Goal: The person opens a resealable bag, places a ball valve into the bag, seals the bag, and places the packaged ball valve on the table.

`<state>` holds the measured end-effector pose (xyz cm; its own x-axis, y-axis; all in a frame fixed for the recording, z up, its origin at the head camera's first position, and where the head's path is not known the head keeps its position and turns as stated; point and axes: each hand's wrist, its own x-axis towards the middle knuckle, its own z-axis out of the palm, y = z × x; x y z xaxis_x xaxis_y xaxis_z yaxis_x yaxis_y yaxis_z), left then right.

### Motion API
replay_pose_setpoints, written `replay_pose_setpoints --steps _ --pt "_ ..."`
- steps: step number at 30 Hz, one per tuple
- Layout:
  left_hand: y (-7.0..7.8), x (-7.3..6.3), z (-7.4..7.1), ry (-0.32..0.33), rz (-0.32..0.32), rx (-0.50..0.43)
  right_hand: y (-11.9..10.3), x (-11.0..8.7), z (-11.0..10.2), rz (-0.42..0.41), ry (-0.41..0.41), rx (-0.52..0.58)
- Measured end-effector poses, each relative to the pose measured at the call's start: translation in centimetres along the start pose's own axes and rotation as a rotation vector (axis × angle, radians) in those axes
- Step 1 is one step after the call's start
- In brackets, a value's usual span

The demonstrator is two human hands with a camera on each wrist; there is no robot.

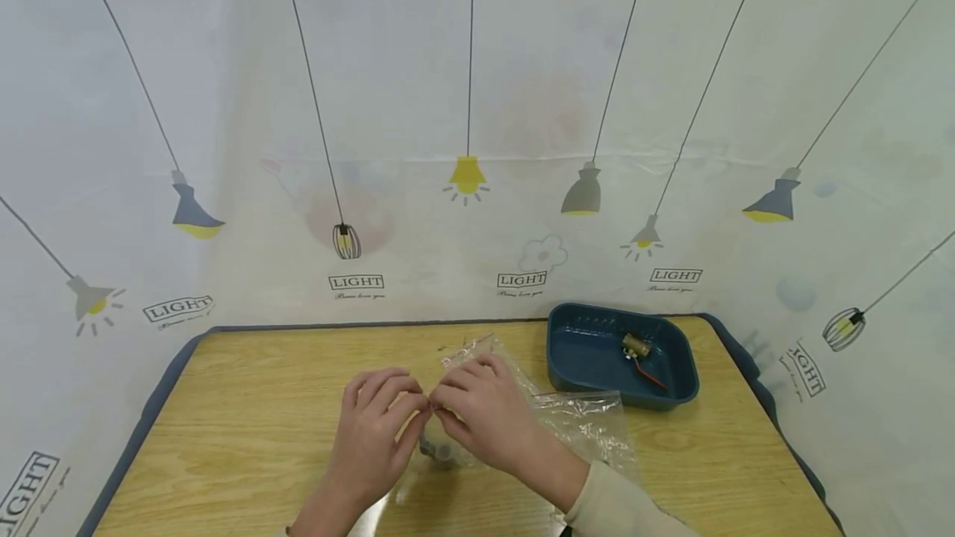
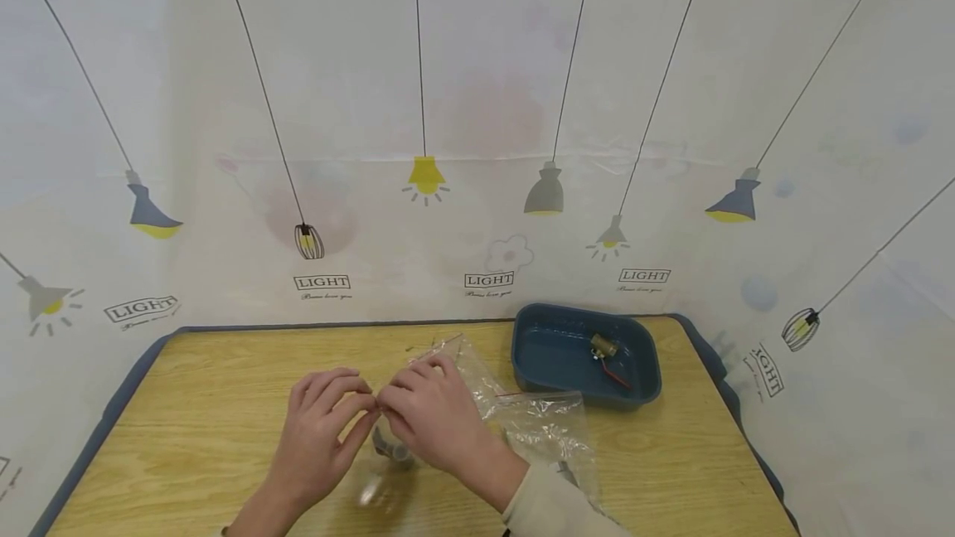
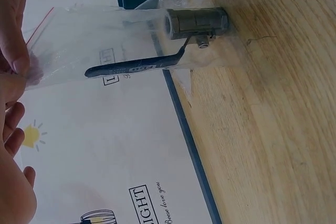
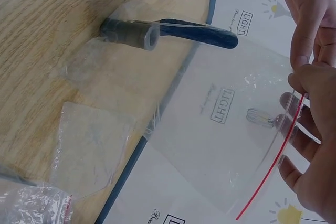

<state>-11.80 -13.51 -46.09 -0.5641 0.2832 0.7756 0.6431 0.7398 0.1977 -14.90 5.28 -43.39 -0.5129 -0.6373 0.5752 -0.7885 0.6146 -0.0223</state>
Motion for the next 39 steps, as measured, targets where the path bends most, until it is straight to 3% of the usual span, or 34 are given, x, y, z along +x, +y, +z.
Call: replay_pose_setpoints --steps 21,39 --pt "-0.2 -0.4 -0.1 -0.061 -0.039 0.033 1.0 -0.6 0.0 0.013 -0.021 -0.015" --pt "-0.4 -0.7 -0.2 -0.026 -0.032 0.036 2.7 -1.7 -0.5 0.037 -0.051 0.007"
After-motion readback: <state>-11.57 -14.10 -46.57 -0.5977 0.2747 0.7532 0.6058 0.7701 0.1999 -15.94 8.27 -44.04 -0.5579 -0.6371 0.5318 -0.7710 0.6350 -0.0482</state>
